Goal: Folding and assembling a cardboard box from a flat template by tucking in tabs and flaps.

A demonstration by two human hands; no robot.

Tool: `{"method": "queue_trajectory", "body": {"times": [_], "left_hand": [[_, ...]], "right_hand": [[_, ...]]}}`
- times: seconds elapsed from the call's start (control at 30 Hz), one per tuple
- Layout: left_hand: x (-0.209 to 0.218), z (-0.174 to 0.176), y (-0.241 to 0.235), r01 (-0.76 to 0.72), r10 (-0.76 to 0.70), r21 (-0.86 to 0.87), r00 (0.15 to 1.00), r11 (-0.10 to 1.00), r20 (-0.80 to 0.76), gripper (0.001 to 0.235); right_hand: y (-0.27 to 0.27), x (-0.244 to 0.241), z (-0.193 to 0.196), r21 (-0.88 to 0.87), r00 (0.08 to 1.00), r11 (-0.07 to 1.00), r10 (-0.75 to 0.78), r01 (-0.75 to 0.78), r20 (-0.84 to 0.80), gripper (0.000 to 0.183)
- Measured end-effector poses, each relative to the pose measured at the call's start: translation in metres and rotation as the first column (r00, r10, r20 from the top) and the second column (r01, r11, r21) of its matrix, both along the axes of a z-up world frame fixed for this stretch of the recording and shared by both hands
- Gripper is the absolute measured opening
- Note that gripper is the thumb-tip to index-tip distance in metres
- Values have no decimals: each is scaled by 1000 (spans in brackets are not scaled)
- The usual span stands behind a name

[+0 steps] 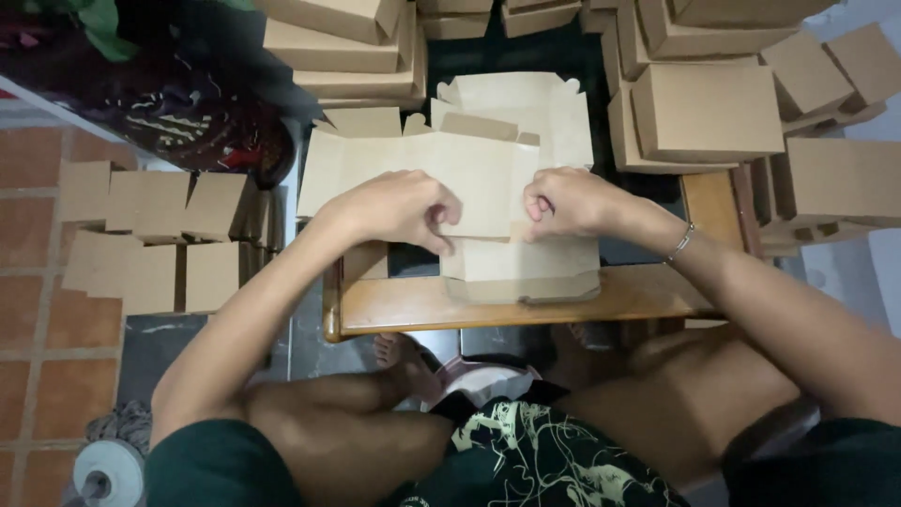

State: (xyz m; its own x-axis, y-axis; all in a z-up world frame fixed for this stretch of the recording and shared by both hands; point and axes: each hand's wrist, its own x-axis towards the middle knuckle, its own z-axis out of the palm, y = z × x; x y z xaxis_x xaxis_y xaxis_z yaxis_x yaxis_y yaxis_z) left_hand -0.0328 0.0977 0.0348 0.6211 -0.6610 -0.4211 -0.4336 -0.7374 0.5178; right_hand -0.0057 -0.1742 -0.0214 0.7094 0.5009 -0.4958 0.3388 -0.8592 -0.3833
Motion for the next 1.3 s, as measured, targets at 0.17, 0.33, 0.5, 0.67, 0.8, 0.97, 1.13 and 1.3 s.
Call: {"method": "queue_trajectory", "body": {"times": [0.17,0.33,0.5,0.67,0.8,0.97,1.13,1.3], "left_hand": [[0,6,28,-52,51,158,999,986,8,49],[0,-14,56,-132,107,356,990,925,89,38],[-1,-7,58,-201,174,376,979,905,104,24],[2,-18,62,-222,198,316,974,922,106,25],[-5,11,50,-253,237,275,967,928,91,21],[-13,20,68,-358,362,96,932,929,-32,20],[-28,16,85,-391,367,-267,920,881,-137,13],[-38,47,70,-455,452,-522,881,722,-143,26]], "right_hand": [[-3,0,3,25,999,999,32,-32,-10,23],[-9,5,-7,47,995,994,97,-98,17,19],[-16,1,-3,79,986,984,158,-162,57,23],[-23,-3,0,143,976,967,201,-212,87,26],[-26,-4,5,182,980,964,182,-193,76,24],[-35,4,-6,229,981,956,165,-184,100,21],[-34,-16,30,292,979,947,77,-130,187,12],[-44,-12,38,655,834,753,-327,-55,445,26]]}}
